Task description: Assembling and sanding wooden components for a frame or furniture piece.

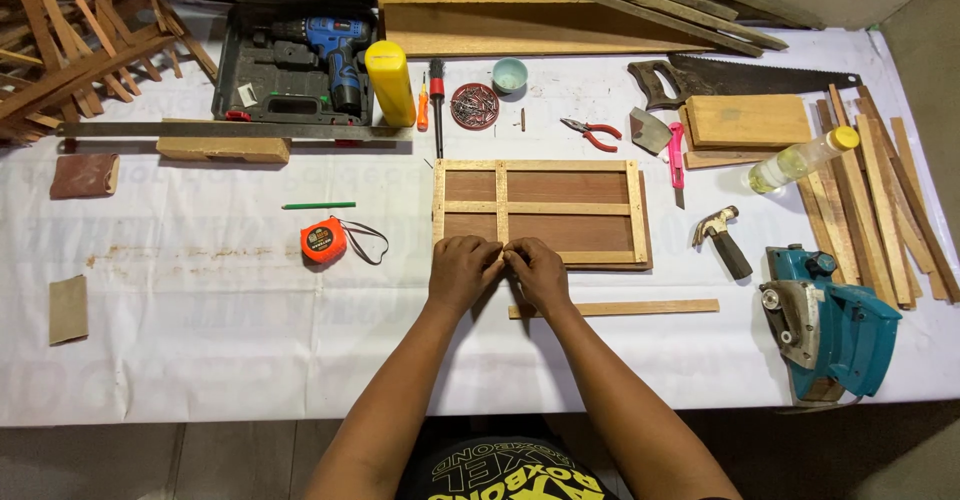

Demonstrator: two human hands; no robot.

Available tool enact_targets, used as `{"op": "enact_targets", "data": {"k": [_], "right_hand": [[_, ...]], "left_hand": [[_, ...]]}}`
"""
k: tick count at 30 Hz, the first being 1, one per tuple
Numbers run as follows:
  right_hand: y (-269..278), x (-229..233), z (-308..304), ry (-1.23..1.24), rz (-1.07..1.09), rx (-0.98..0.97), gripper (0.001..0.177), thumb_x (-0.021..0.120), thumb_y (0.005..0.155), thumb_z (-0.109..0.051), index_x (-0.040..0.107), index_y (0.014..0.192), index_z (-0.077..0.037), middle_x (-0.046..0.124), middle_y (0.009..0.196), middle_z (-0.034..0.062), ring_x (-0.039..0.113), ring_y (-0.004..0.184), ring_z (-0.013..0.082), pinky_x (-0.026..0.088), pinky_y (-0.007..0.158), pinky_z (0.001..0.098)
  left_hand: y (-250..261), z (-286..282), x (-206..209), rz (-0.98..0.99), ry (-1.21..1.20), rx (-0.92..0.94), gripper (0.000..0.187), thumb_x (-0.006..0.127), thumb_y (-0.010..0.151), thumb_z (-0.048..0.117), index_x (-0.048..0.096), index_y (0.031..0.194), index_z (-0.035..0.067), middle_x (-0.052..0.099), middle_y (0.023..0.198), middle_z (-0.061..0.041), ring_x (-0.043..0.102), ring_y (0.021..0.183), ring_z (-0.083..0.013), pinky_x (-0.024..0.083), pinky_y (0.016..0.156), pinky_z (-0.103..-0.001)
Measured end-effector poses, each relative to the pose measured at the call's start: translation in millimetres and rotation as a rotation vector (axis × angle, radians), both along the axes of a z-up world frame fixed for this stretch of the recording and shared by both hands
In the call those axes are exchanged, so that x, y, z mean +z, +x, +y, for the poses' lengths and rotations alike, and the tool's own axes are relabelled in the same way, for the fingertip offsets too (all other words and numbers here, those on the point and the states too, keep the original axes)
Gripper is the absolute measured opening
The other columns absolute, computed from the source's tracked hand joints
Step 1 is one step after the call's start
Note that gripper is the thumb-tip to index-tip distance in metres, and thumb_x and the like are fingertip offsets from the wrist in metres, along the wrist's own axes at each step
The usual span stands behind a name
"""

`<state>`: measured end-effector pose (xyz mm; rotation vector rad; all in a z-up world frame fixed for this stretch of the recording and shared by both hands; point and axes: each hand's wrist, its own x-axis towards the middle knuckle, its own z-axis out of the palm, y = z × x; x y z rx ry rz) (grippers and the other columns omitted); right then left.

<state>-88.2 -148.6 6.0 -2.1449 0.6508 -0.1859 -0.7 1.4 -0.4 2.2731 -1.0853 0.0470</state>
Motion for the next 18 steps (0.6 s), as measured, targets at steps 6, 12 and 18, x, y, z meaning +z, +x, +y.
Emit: {"op": "enact_targets", "data": {"k": [6,12,18], "right_hand": [[-1.8,-8.4,-2.5,-0.108,-0.073,0.066,0.019,0.072,0.093,-0.023,0.074,0.102,-0.006,0.074,0.101,0.0096,0.074,0.088,0.0274,0.057,0.079,0.0369],[-8.0,-14.9,-9.0,-0.015,-0.137,-0.006,0.020,0.070,0.097,-0.023,0.076,0.107,-0.007,0.076,0.104,0.0091,0.075,0.089,0.0239,0.058,0.079,0.0349],[-24.2,9.3,-33.8,-0.048,-0.211,-0.023,0.020,0.070,0.097,-0.022,0.076,0.108,-0.007,0.075,0.104,0.0088,0.075,0.088,0.0208,0.058,0.078,0.0323]], "left_hand": [[0.1,-0.9,-2.4,0.016,-0.013,0.010,0.029,0.078,0.085,0.035,0.075,0.110,0.020,0.069,0.098,0.001,0.063,0.101,-0.0208,0.041,0.097,-0.042],[0.8,0.4,-3.9,0.061,0.035,-0.023,0.037,0.078,0.086,0.041,0.073,0.116,0.020,0.069,0.103,0.000,0.062,0.105,-0.0204,0.040,0.101,-0.043],[-4.2,-23.7,2.8,-0.146,-0.014,-0.052,0.057,0.081,0.083,0.049,0.064,0.127,0.018,0.064,0.112,-0.005,0.058,0.111,-0.0232,0.038,0.103,-0.047]]}}
